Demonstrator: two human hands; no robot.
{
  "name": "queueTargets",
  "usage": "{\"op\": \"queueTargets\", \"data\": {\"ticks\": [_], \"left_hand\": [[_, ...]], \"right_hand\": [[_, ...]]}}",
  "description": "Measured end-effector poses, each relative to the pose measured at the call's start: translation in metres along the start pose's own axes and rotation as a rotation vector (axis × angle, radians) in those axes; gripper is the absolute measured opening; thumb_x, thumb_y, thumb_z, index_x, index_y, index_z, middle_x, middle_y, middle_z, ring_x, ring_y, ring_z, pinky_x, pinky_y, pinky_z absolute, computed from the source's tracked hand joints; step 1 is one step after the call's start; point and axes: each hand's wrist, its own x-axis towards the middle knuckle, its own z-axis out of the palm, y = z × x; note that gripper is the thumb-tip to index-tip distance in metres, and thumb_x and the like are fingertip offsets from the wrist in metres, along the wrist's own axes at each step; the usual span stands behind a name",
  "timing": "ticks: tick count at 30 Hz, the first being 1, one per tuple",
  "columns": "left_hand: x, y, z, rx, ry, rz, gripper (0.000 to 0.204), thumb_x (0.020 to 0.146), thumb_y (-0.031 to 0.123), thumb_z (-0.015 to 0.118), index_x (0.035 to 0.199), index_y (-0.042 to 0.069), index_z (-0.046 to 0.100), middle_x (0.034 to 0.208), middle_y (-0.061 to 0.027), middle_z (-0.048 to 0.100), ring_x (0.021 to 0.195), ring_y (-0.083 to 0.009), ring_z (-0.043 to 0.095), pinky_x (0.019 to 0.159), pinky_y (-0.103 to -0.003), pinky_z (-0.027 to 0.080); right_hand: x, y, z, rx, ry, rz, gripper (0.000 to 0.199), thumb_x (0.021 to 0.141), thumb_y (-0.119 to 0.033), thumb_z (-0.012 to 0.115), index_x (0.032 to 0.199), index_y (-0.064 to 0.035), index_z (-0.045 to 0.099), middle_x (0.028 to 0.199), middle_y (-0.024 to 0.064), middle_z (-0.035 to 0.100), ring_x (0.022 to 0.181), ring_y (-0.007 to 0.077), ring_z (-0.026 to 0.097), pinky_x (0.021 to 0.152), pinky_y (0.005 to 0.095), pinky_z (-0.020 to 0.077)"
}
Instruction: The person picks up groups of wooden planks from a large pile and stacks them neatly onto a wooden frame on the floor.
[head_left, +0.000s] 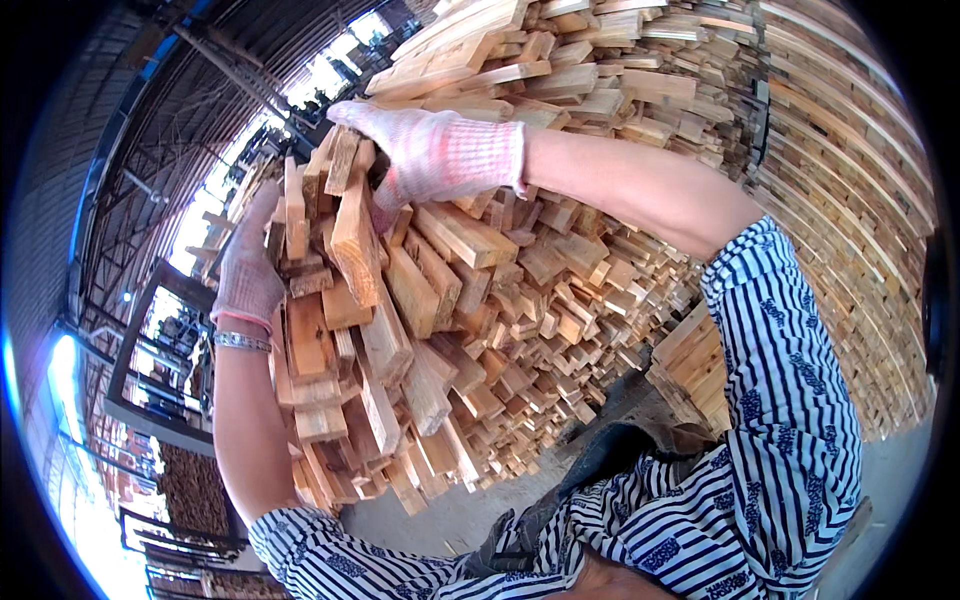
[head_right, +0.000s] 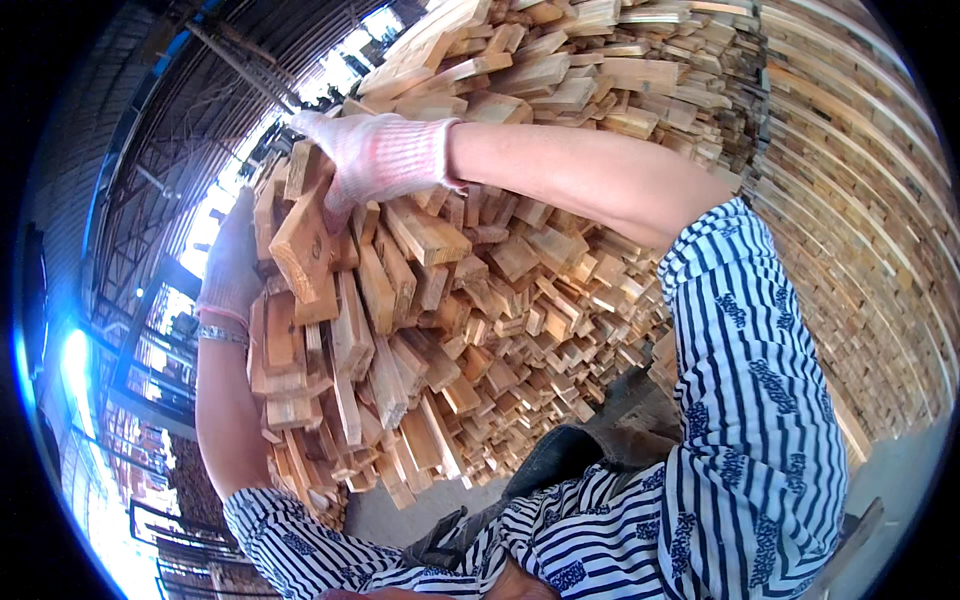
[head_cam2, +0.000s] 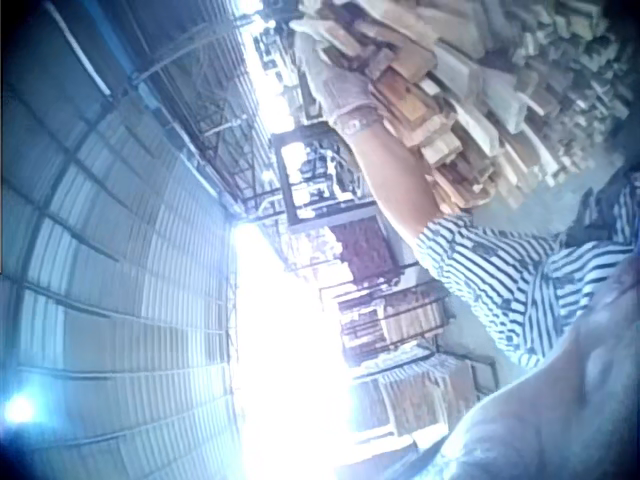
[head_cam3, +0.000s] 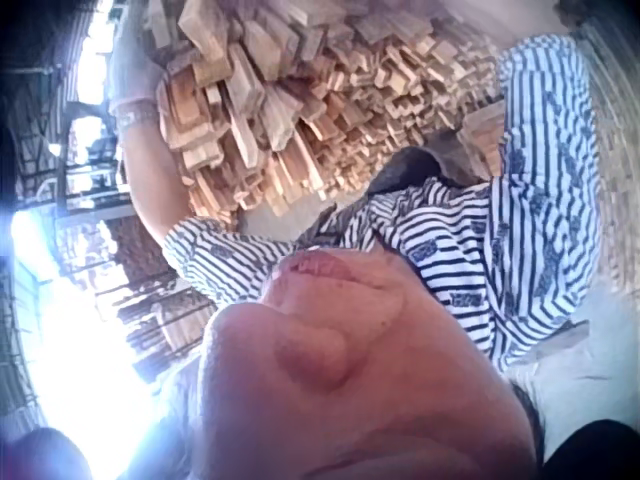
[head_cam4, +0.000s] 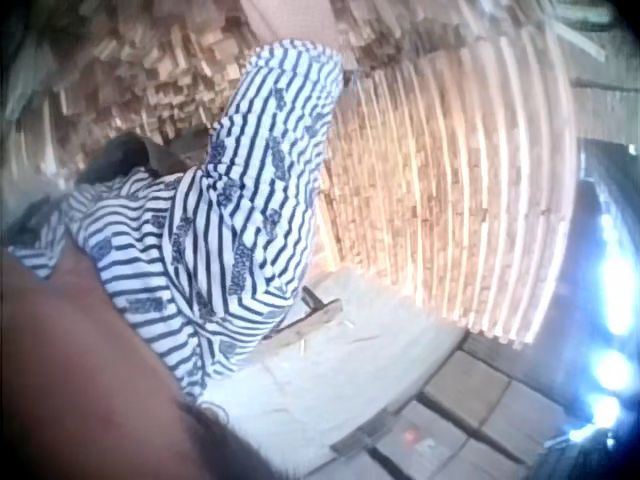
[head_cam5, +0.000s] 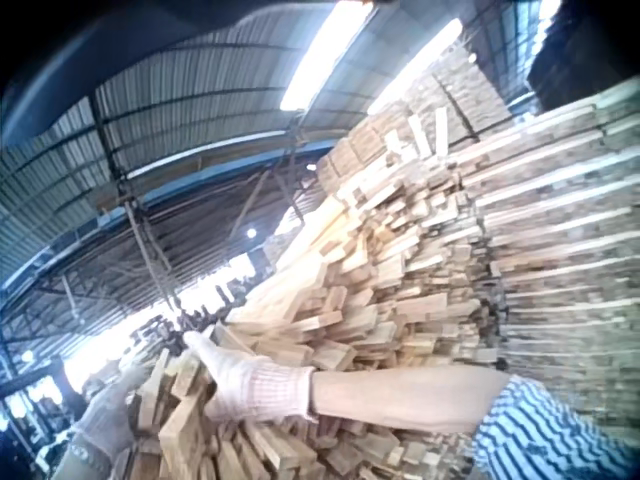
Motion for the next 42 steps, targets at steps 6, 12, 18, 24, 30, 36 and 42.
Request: {"op": "queueTargets", "data": {"ticks": [6, 12, 18, 24, 30, 36, 42], "left_hand": [[-0.006, -0.009, 0.031, 0.050, 0.250, -0.251, 0.050, 0.090, 0.042, 0.072, 0.120, 0.003, 0.061, 0.113, -0.0103, 0.064, 0.101, -0.0198, 0.064, 0.088, -0.033, 0.053], [0.008, -0.011, 0.068, 0.034, 0.131, -0.172, 0.069, 0.092, 0.043, 0.069, 0.142, 0.001, 0.049, 0.129, -0.0141, 0.060, 0.109, -0.0206, 0.062, 0.087, -0.033, 0.052], [-0.016, 0.007, 0.062, 0.738, 0.281, -0.254, 0.076, 0.096, 0.044, 0.064, 0.151, -0.002, 0.039, 0.146, -0.0224, 0.051, 0.135, -0.0290, 0.049, 0.108, -0.032, 0.040], [-0.122, 0.071, 0.104, 0.642, -0.061, 0.268, 0.041, 0.102, 0.010, 0.054, 0.140, -0.006, 0.050, 0.143, -0.0223, 0.053, 0.132, -0.0284, 0.053, 0.112, -0.033, 0.041], [-0.214, 0.065, 0.100, -0.144, 0.296, 0.007, 0.069, 0.101, 0.050, 0.053, 0.149, 0.001, 0.043, 0.144, -0.0211, 0.052, 0.132, -0.0248, 0.051, 0.108, -0.042, 0.042], [-0.196, 0.026, 0.118, 0.757, 0.225, 0.462, 0.086, 0.075, 0.005, 0.083, 0.149, 0.002, 0.040, 0.133, -0.0156, 0.061, 0.118, -0.0288, 0.062, 0.099, -0.044, 0.051], [-0.155, 0.035, 0.135, -0.741, 0.141, -0.163, 0.057, 0.101, 0.042, 0.057, 0.145, 0.007, 0.047, 0.134, -0.0129, 0.061, 0.120, -0.0274, 0.062, 0.102, -0.044, 0.052]], "right_hand": [[-0.012, 0.042, 0.003, 0.270, -0.034, 0.001, 0.051, 0.103, -0.024, 0.052, 0.146, 0.0020, 0.040, 0.136, 0.0202, 0.058, 0.123, 0.0201, 0.060, 0.103, 0.0351, 0.0511], [0.052, 0.024, -0.001, -1.131, -0.426, -0.190, 0.031, 0.093, -0.023, 0.064, 0.116, -0.0024, 0.066, 0.113, 0.0091, 0.071, 0.100, 0.0198, 0.069, 0.084, 0.0330, 0.0580], [0.029, 0.029, 0.040, -0.875, -0.287, -0.243, 0.019, 0.094, -0.006, 0.058, 0.104, -0.0056, 0.073, 0.103, 0.0073, 0.073, 0.090, 0.0154, 0.069, 0.077, 0.0284, 0.0564], [-0.104, -0.037, -0.014, 0.715, -0.224, 0.511, 0.037, 0.101, -0.024, 0.057, 0.133, -0.0053, 0.055, 0.093, 0.0071, 0.062, 0.070, 0.0144, 0.062, 0.052, 0.0190, 0.0541], [-0.197, -0.038, -0.005, 0.400, 0.010, 0.066, 0.058, 0.101, -0.045, 0.054, 0.140, -0.0013, 0.050, 0.139, 0.0152, 0.056, 0.122, 0.0237, 0.058, 0.105, 0.0345, 0.0495], [-0.129, -0.039, -0.039, 0.472, 0.087, 0.224, 0.091, 0.094, -0.071, 0.045, 0.151, -0.0008, 0.038, 0.152, 0.0257, 0.041, 0.141, 0.0337, 0.041, 0.115, 0.0404, 0.0370], [-0.056, 0.037, 0.000, 0.083, -0.299, 0.022, 0.071, 0.101, -0.054, 0.048, 0.154, -0.0077, 0.037, 0.158, 0.0177, 0.038, 0.144, 0.0300, 0.038, 0.119, 0.0369, 0.0303]]}}
